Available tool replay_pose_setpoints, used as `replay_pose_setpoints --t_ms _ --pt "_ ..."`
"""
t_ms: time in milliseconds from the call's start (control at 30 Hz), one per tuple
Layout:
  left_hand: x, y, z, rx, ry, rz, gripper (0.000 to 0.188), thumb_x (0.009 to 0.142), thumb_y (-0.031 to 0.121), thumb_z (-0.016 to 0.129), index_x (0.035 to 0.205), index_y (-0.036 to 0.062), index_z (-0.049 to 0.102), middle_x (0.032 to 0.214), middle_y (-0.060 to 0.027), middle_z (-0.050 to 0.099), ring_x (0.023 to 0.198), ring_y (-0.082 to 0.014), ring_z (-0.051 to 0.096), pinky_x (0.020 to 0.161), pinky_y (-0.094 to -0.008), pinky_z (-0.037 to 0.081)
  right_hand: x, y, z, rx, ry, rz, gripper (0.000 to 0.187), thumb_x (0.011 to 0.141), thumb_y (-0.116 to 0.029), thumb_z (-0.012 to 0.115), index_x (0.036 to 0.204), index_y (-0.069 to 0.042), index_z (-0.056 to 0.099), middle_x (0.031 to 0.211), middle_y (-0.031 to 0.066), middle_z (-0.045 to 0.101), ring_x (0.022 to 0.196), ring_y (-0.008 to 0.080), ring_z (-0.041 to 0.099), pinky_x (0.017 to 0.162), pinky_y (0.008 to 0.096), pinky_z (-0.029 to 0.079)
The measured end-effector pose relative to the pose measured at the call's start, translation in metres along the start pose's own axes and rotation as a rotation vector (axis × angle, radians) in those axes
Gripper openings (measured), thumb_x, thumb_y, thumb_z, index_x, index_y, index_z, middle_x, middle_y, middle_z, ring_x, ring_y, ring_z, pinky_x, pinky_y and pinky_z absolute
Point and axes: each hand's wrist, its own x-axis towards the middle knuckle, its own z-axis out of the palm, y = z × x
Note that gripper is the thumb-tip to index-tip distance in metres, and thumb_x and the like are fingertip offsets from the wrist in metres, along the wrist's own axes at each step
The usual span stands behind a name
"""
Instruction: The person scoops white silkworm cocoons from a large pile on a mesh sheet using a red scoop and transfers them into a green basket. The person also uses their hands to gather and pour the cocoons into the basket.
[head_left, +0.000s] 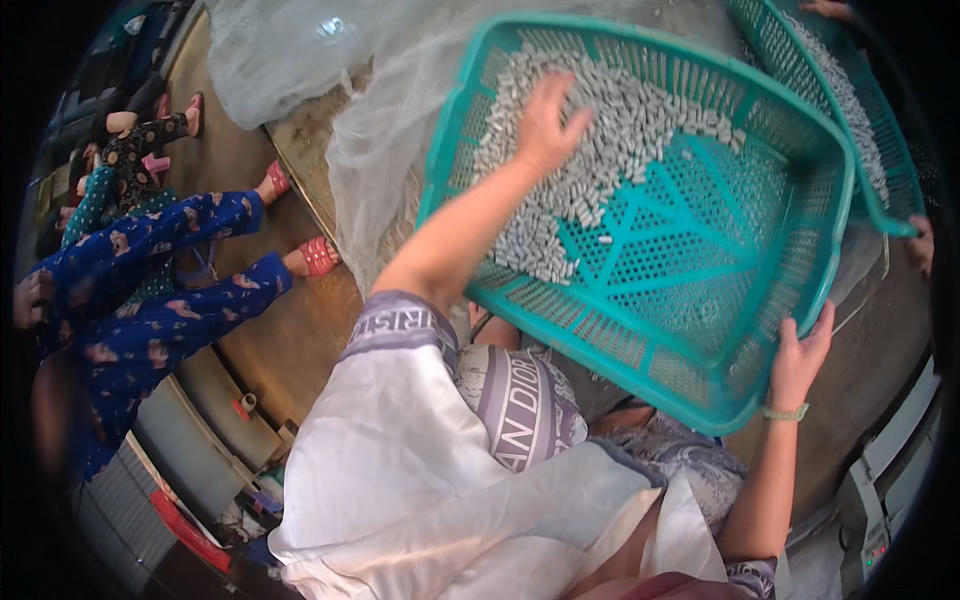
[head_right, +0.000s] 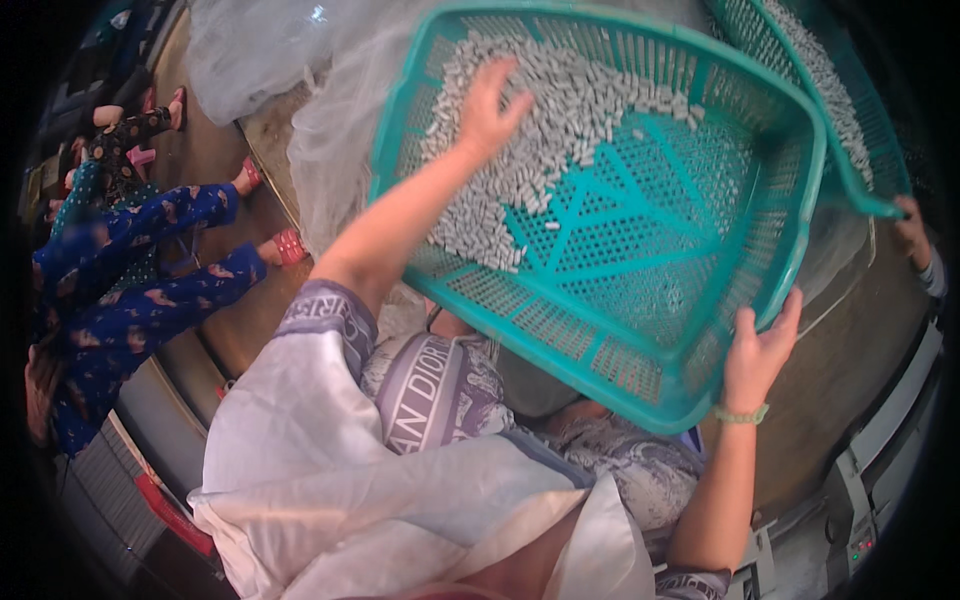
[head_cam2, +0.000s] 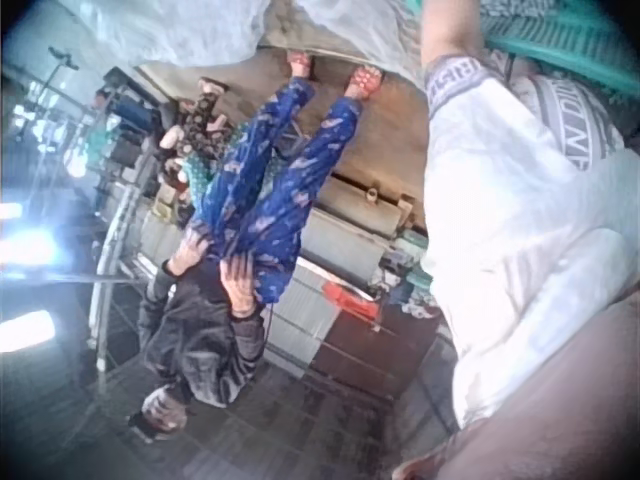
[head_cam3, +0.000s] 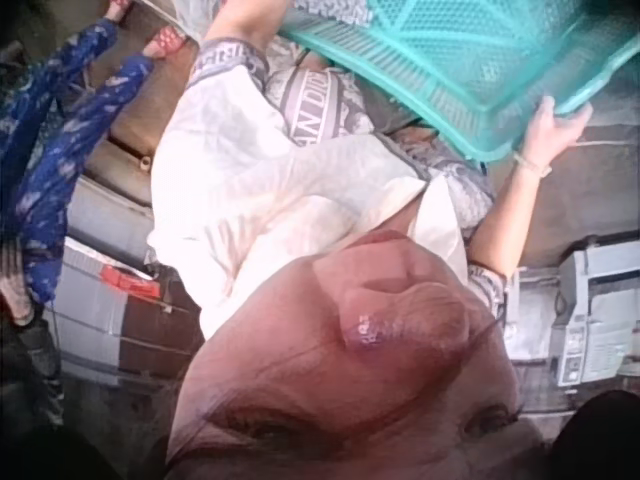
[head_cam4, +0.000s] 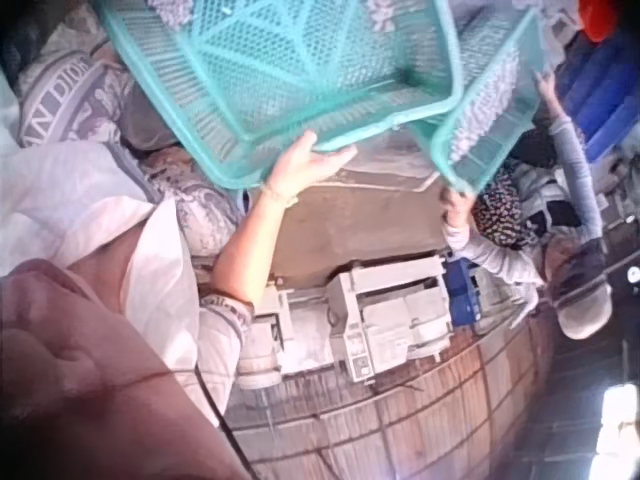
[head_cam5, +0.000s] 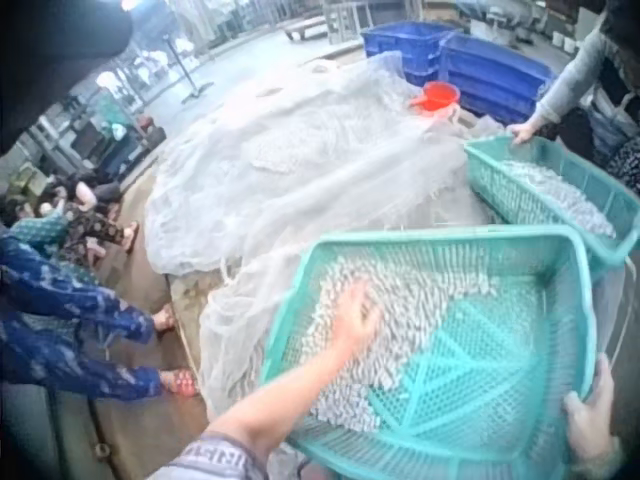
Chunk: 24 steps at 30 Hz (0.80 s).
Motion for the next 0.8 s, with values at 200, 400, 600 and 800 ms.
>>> replay_pose_setpoints --t_ms 200,400,600,800 --pt "-0.029 0.138 0.011 -0.635 -0.389 0.179 0.048 0.079 0.024 0.065 0.122 0.0079 0.051 0.124 -0.0165 0.052 0.119 -0.0316 0.047 0.102 -0.0407 0.035 -0.005 0.012 -0.001 0.007 0.062 0.021 0.047 0.076 0.005 0.051 0.121 0.010 0.040 0.114 0.0145 0.052 0.101 0.0188 0.052 0.090 0.0285 0.040" --pt "0.001 0.005 -0.020 0.222 -0.105 -0.083 0.058 0.082 0.030 0.061 0.130 0.0020 0.045 0.136 -0.0231 0.039 0.127 -0.0393 0.036 0.106 -0.0452 0.028 -0.011 0.007 0.013 0.033 0.049 0.037 0.044 0.075 0.005 0.051 0.117 0.009 0.042 0.107 0.0126 0.054 0.097 0.0174 0.053 0.088 0.0277 0.040" --pt "-0.067 0.108 -0.005 -0.174 -0.519 0.096 0.058 0.083 0.032 0.058 0.134 0.0096 0.041 0.141 -0.0207 0.035 0.134 -0.0380 0.028 0.109 -0.0486 0.020 -0.002 0.000 0.014 -0.002 0.030 0.023 0.037 0.073 0.005 0.049 0.110 0.006 0.047 0.100 0.0102 0.055 0.091 0.0164 0.053 0.084 0.0273 0.042" --pt "-0.012 0.057 -0.011 0.032 -0.307 0.058 0.057 0.083 0.027 0.060 0.134 0.0086 0.042 0.141 -0.0220 0.033 0.131 -0.0393 0.030 0.108 -0.0479 0.023 -0.007 0.006 0.010 0.006 0.019 0.017 0.036 0.074 0.005 0.050 0.110 0.006 0.047 0.099 0.0105 0.055 0.089 0.0164 0.054 0.082 0.0274 0.042"
